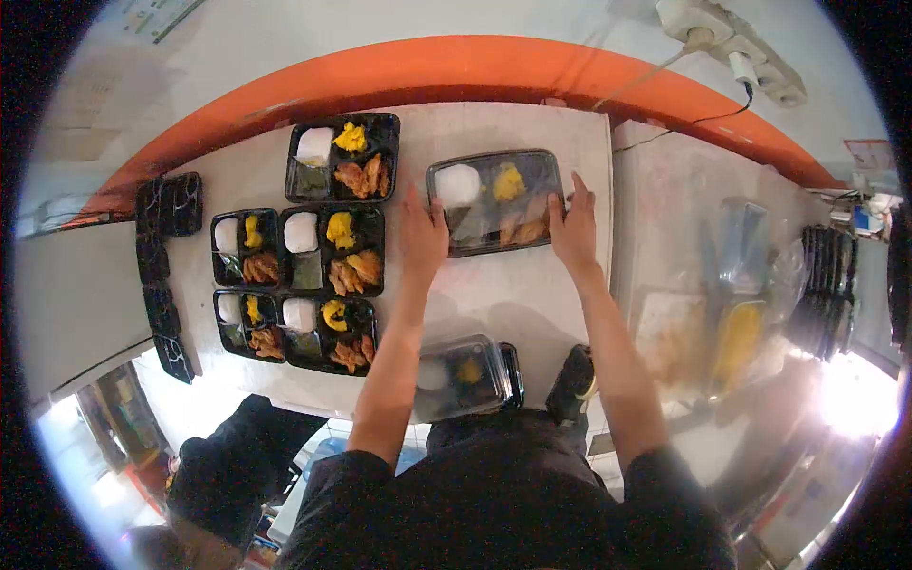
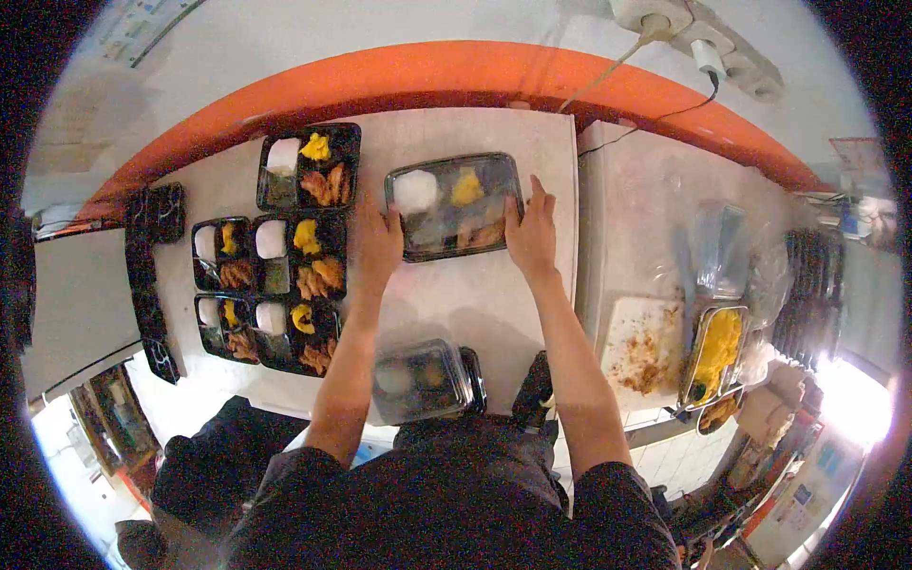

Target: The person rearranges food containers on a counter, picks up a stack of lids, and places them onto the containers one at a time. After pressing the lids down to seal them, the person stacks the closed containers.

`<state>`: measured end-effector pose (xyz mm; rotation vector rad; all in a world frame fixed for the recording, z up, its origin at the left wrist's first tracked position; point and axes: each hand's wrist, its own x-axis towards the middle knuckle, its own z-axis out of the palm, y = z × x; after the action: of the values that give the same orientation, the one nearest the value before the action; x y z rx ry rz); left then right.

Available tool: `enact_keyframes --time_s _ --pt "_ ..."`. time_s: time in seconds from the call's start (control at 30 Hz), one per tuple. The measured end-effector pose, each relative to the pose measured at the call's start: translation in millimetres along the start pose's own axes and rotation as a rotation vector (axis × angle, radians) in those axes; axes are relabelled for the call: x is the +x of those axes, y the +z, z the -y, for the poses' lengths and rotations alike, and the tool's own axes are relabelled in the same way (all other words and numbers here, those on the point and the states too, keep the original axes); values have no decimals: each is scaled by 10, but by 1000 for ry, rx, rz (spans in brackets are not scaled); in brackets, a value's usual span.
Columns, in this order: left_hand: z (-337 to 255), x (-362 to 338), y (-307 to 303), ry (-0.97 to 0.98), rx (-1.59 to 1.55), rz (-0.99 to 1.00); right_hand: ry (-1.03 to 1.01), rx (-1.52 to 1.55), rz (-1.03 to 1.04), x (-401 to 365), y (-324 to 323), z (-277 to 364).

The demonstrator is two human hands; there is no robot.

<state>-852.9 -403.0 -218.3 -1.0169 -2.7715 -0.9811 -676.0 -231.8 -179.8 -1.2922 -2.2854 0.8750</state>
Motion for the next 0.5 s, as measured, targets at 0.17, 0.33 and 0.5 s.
enact_keyframes --time_s 0.17,0.33,0.5 --pt "-127 -359 3 -284 -255 170 57 20 -50 -234 244 -394" --pt "-147 -325 40 -289 -332 111 138 161 -80 -228 228 -352" --pt "-51 -272 64 -174 -152 96 154 221 -83 -206 225 -318"
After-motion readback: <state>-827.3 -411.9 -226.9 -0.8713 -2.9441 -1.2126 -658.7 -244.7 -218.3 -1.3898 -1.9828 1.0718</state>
